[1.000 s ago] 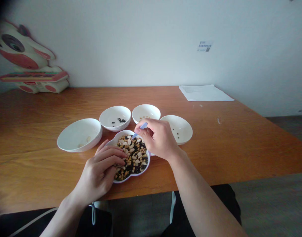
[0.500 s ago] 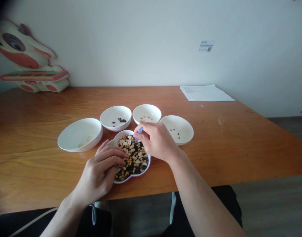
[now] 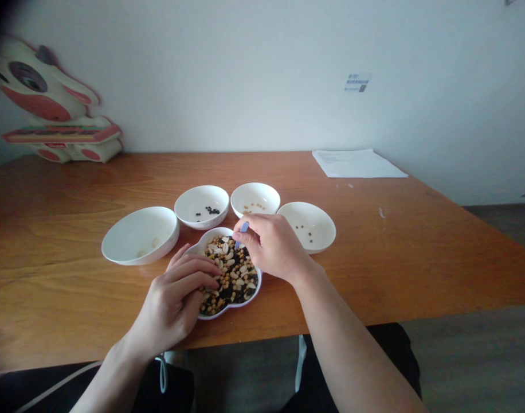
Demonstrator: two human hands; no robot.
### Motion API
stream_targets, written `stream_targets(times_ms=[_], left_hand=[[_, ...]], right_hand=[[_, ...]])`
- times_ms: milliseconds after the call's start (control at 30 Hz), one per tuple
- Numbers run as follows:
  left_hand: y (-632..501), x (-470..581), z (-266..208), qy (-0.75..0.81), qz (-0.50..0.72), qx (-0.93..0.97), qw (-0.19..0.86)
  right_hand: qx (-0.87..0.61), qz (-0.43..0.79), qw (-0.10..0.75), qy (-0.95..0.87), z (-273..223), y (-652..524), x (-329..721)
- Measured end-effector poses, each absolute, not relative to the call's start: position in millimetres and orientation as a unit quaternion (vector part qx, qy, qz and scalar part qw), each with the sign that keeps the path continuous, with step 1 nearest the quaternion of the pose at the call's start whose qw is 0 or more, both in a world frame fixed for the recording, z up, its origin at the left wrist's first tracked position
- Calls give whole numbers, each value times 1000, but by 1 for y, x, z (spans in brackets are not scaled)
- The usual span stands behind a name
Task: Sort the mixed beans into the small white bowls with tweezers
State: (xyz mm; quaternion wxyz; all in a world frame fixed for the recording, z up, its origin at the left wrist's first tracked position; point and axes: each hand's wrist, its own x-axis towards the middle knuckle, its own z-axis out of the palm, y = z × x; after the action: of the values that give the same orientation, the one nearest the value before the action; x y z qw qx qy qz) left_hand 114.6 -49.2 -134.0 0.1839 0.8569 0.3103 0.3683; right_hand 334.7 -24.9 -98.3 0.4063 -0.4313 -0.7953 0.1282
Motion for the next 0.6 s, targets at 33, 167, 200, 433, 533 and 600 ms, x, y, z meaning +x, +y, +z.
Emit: stream_targets(times_ms=[33,167,200,433,533,600], left_hand=[[-49,115,-134,310,369,857,183],[-51,114,-134,309,370,857,182],[-51,114,-133,309,370,857,181],[-51,113,-133,309,368,857,184],[-51,113,-133,310,369,857,185],[-51,113,-133,310,365,858,186]], right_hand=[[-432,128,406,-795,-98,-25,335],[-434,129,407,-793,-99,-23,334],[-434,129,407,-793,-99,-23,334],[-428,129,423,-788,-97,-24,335],[-431,125,444,-775,-96,-25,335],[-449,106,474,-750,-96,-25,335]])
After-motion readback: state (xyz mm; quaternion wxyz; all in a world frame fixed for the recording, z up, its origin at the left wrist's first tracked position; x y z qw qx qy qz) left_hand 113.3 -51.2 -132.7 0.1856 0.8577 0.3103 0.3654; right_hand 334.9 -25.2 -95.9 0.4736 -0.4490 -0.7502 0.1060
